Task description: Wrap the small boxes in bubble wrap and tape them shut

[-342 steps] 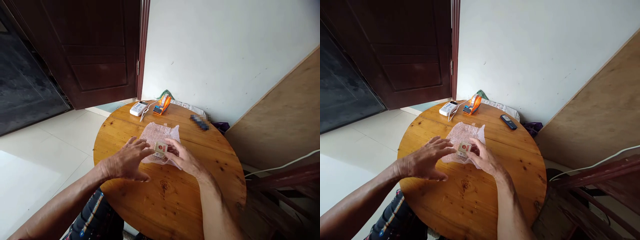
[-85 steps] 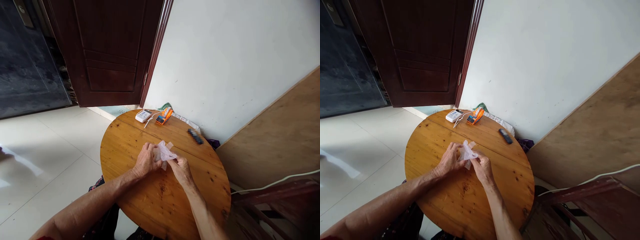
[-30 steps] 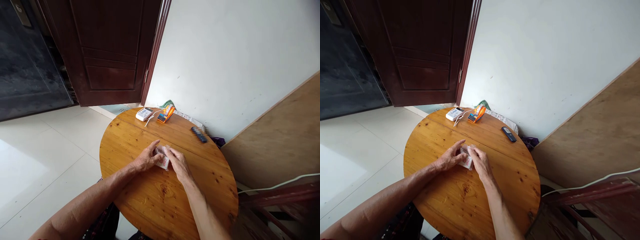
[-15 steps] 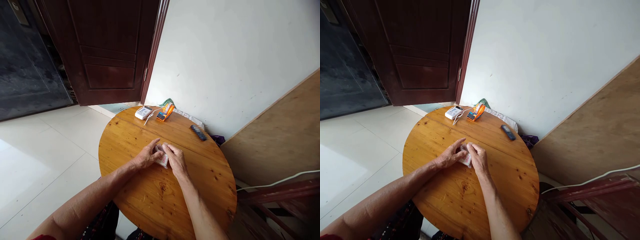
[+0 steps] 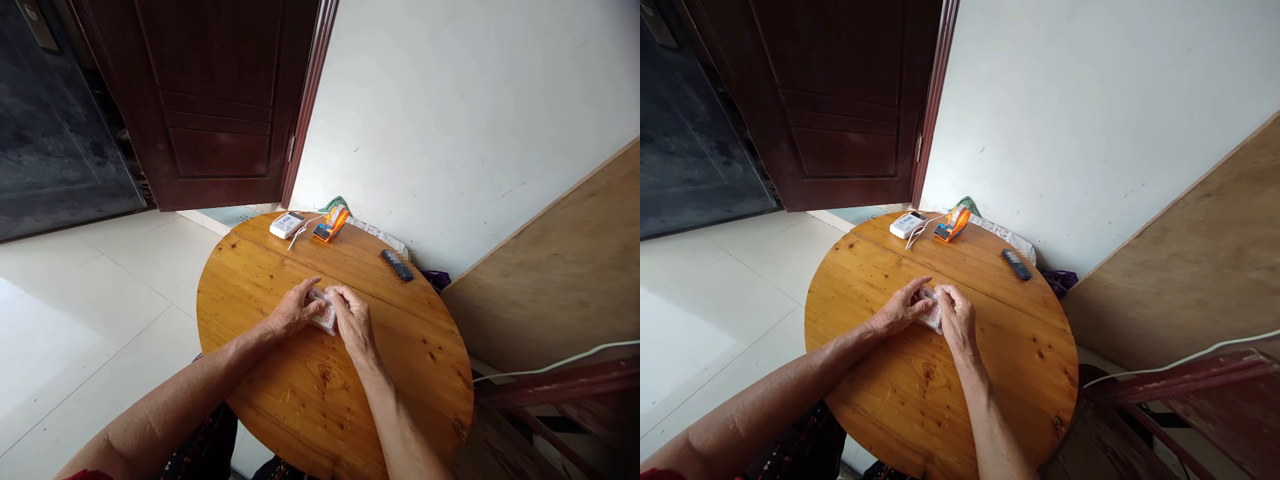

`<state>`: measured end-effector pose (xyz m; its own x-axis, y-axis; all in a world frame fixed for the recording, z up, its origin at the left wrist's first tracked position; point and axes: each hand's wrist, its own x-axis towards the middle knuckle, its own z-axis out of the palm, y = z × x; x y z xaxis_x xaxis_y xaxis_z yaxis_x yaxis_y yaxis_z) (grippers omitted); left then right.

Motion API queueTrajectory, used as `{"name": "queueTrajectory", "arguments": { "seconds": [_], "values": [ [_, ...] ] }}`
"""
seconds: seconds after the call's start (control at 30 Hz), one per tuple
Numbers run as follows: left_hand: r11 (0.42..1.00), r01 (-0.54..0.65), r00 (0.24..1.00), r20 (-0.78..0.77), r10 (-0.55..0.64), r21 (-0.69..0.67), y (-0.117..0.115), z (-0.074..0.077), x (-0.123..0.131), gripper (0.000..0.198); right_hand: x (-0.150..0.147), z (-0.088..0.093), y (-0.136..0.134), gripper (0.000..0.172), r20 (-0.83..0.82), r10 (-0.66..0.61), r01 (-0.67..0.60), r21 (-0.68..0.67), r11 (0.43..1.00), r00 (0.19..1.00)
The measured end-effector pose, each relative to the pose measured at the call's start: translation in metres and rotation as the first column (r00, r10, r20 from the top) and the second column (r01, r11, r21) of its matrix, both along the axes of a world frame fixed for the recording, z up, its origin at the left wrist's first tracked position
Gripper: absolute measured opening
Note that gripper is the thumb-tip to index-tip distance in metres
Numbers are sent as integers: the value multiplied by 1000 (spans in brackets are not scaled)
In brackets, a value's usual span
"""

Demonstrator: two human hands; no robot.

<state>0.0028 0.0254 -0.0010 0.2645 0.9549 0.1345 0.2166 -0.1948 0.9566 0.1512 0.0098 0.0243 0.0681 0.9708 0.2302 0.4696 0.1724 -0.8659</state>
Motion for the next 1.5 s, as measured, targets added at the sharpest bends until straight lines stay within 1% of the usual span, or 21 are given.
{"name": "queueTrajectory", "arguments": {
  "seconds": [0.13, 0.27, 0.33, 0.4, 0.43, 0.5, 0.6, 0.67, 0.77, 0.87, 0.93, 1.0, 1.1, 1.23, 1.4, 1.5],
  "values": [
    [1000, -3, 999, 39, 4, -9, 1, -1, -1, 60, -1, -2, -6, 33, 157, 8, -24, 105, 994, 988],
    [994, 67, 989, 136, -55, -86, -1, 1, -6, 61, -1, -10, -7, 31, 285, -48, -21, 235, 972, 957],
    [991, 80, 982, 178, -59, -109, -1, 0, -7, 63, 0, -13, -6, 31, 313, -74, -9, 256, 967, 947],
    [993, 54, 979, 203, -33, -101, -1, -3, -6, 61, 1, -14, -4, 31, 323, -85, 5, 242, 970, 942],
    [995, 37, 978, 208, -17, -92, 0, -4, -6, 57, 2, -13, -4, 31, 323, -82, 5, 230, 973, 943],
    [997, 13, 980, 201, 3, -80, 1, -6, -4, 43, 3, -10, -4, 30, 315, -54, -19, 223, 975, 948],
    [998, 1, 987, 159, 9, -65, 1, -5, -2, 23, 8, -6, -6, 28, 294, 12, -97, 275, 957, 956],
    [999, -9, 991, 133, 16, -48, 0, -3, -1, 19, 13, -5, -7, 27, 297, 46, -143, 312, 939, 954],
    [999, -22, 992, 124, 26, -37, -1, 0, -1, 18, 21, -4, -10, 26, 344, 119, -229, 298, 926, 931],
    [998, -19, 991, 131, 26, -54, -2, 1, -2, 19, 28, 0, -12, 26, 425, 187, -320, 267, 909, 886],
    [997, -2, 990, 141, 13, -76, -2, 1, -3, 20, 30, 2, -12, 26, 501, 176, -353, 284, 892, 848],
    [996, 19, 989, 148, -6, -82, -2, 0, -4, 21, 32, 5, -12, 24, 580, 135, -372, 312, 874, 804],
    [999, 1, 992, 123, 5, -48, -2, -2, -4, 26, 32, 9, -13, 22, 650, 71, -387, 356, 851, 756],
    [999, -43, 994, 104, 45, -23, -3, -5, -1, 26, 30, 12, -15, 18, 667, 30, -401, 411, 819, 744],
    [1000, -21, 990, 140, 24, -21, -4, -6, 1, 32, 28, 11, -16, 16, 654, 30, -398, 423, 814, 756],
    [1000, -9, 988, 156, 8, 8, -5, -7, 1, 31, 28, 10, -16, 15, 624, 57, -395, 418, 818, 779]
  ]
}}
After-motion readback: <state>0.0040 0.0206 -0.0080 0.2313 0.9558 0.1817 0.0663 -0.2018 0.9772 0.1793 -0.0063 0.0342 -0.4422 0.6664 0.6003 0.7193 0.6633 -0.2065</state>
